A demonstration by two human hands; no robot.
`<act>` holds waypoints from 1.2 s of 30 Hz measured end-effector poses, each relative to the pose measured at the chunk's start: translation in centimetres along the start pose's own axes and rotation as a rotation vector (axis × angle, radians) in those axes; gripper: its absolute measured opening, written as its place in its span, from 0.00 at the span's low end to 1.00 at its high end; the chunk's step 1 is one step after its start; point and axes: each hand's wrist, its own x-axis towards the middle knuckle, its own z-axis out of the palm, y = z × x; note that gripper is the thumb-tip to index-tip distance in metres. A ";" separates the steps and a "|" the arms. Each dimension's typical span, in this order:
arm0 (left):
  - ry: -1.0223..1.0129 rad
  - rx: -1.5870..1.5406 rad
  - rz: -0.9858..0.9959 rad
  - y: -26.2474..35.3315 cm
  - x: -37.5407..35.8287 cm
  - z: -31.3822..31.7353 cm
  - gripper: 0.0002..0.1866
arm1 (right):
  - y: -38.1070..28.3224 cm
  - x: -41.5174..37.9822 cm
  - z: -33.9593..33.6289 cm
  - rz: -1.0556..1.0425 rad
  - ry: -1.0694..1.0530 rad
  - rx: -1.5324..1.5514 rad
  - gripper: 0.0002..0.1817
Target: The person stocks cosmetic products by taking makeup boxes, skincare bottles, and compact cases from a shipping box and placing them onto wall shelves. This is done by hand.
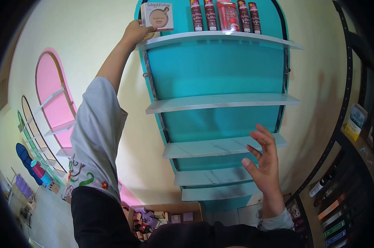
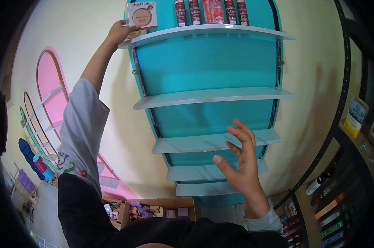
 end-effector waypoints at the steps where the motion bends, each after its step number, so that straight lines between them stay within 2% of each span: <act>1: -0.024 -0.025 -0.017 -0.2 0.3 0.3 0.30 | 0.0 -0.4 -0.6 0.009 0.006 -0.011 0.32; 3: -0.076 -0.079 -0.054 -0.6 0.7 1.2 0.27 | -0.3 -1.0 -1.7 0.011 0.043 -0.033 0.33; 6: -0.118 0.011 -0.004 -1.9 1.7 1.5 0.24 | -0.7 -1.6 -2.9 0.010 0.098 -0.074 0.33; 9: -0.107 0.273 0.005 -2.4 2.5 1.6 0.24 | -0.6 -2.2 -3.6 0.013 0.124 -0.108 0.34; 13: -0.152 0.340 -0.060 -2.2 2.6 1.2 0.27 | -0.7 -2.5 -3.5 0.032 0.122 -0.122 0.33; 20: -0.211 0.305 -0.046 -0.7 1.1 0.6 0.28 | -1.1 -3.0 -2.9 0.044 0.112 -0.138 0.33; 28: -0.228 0.247 -0.111 -2.3 2.8 1.3 0.28 | -1.2 -3.7 -2.9 0.067 0.134 -0.141 0.33; 31: -0.286 0.196 -0.009 -2.8 2.9 1.3 0.28 | -1.2 -3.9 -2.9 0.063 0.135 -0.149 0.33; 35: -0.201 0.289 0.133 -3.3 2.6 1.4 0.28 | -1.4 -4.0 -2.7 0.079 0.136 -0.145 0.33; 36: -0.144 0.380 -0.023 -2.1 2.1 1.2 0.30 | -1.3 -4.0 -2.5 0.086 0.139 -0.136 0.33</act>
